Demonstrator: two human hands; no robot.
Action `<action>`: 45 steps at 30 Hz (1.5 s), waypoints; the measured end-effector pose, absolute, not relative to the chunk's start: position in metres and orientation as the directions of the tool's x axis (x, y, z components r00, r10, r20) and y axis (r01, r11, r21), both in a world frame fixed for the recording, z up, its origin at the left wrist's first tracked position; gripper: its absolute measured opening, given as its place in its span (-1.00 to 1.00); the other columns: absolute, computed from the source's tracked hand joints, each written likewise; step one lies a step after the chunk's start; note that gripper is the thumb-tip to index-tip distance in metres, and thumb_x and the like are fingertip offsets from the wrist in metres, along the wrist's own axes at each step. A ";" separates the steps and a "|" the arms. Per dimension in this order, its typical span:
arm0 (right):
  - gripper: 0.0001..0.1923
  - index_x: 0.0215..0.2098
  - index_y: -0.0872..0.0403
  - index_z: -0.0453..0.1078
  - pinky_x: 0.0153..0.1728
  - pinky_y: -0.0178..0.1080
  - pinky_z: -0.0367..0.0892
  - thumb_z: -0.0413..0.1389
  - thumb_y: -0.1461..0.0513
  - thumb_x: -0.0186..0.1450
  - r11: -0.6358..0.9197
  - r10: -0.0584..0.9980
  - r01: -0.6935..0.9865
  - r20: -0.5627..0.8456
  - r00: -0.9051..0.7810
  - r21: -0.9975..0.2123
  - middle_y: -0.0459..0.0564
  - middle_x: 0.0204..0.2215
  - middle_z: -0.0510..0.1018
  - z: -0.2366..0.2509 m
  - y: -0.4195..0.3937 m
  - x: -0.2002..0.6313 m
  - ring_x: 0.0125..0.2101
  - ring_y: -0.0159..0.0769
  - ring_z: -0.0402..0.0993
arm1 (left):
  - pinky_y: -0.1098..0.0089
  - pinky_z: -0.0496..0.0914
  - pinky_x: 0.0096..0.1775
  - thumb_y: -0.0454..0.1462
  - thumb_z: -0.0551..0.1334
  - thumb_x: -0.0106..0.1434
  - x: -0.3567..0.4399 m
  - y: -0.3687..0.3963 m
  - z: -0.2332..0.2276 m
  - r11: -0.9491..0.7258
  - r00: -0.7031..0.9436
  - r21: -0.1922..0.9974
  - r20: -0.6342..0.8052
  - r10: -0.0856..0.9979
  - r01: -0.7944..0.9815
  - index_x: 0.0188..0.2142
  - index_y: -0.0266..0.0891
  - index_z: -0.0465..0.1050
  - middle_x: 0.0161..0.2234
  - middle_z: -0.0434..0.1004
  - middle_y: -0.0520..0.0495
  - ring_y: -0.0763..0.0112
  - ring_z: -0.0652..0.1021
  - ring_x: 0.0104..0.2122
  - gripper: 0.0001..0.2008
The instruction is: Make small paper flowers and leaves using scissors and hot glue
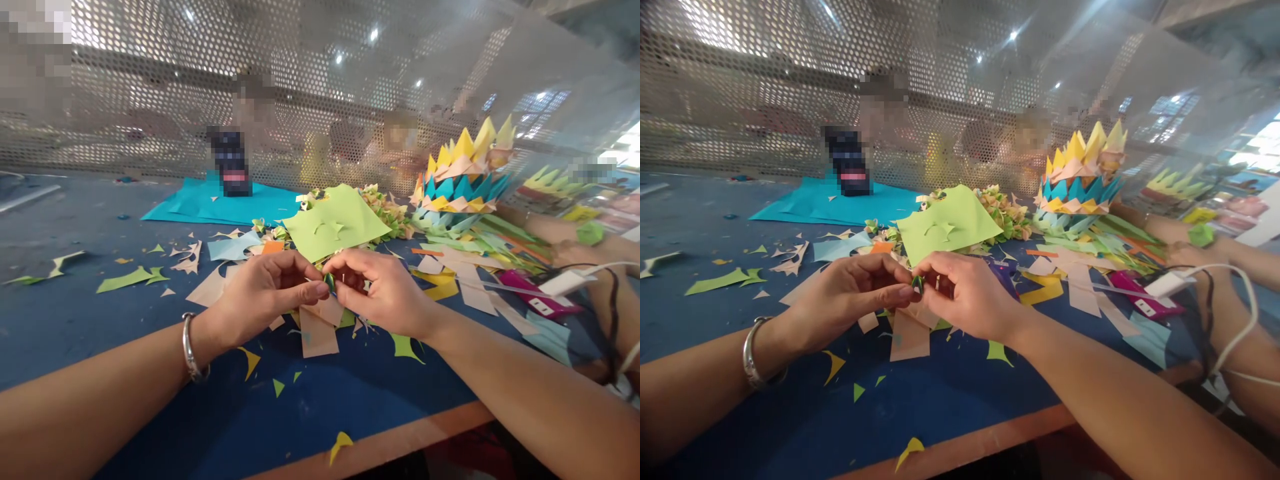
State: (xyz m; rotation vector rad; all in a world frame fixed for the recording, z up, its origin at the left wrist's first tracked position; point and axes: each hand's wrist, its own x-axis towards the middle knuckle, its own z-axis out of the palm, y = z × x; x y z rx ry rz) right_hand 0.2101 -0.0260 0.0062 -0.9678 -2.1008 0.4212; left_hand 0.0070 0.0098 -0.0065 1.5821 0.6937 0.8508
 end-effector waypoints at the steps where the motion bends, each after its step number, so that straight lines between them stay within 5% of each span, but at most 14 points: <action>1: -0.89 -0.26 0.14 0.46 -0.54 -0.38 0.23 0.10 0.36 0.26 0.662 0.749 0.495 0.515 -0.417 -0.563 -0.14 -0.47 0.44 0.005 -0.026 0.211 -0.56 -0.50 0.29 | 0.40 0.54 -0.30 -0.23 0.41 0.13 0.007 0.010 -0.007 -0.167 0.562 0.986 0.146 0.814 -0.014 -0.35 -0.25 0.54 -0.40 0.62 -0.03 0.40 0.62 -0.38 -0.85; 31: -0.92 -0.27 0.11 0.44 -0.55 -0.39 0.19 0.13 0.34 0.25 0.616 0.786 0.446 0.472 -0.399 -0.649 -0.16 -0.49 0.42 0.004 -0.032 0.221 -0.56 -0.50 0.26 | 0.39 0.60 -0.16 -0.36 0.43 0.13 0.008 0.013 -0.008 -0.041 0.647 0.996 0.086 0.758 -0.084 -0.29 -0.20 0.59 -0.37 0.72 0.01 0.36 0.71 -0.29 -0.87; 45: -0.92 -0.29 0.11 0.43 -0.58 -0.37 0.18 0.11 0.36 0.26 0.644 0.762 0.411 0.488 -0.426 -0.645 -0.17 -0.51 0.36 0.001 -0.029 0.218 -0.58 -0.51 0.23 | 0.37 0.55 -0.30 -0.23 0.35 0.16 0.010 0.010 -0.009 -0.291 0.600 0.954 0.194 0.776 0.068 -0.36 -0.22 0.51 -0.43 0.64 -0.06 0.37 0.63 -0.40 -0.89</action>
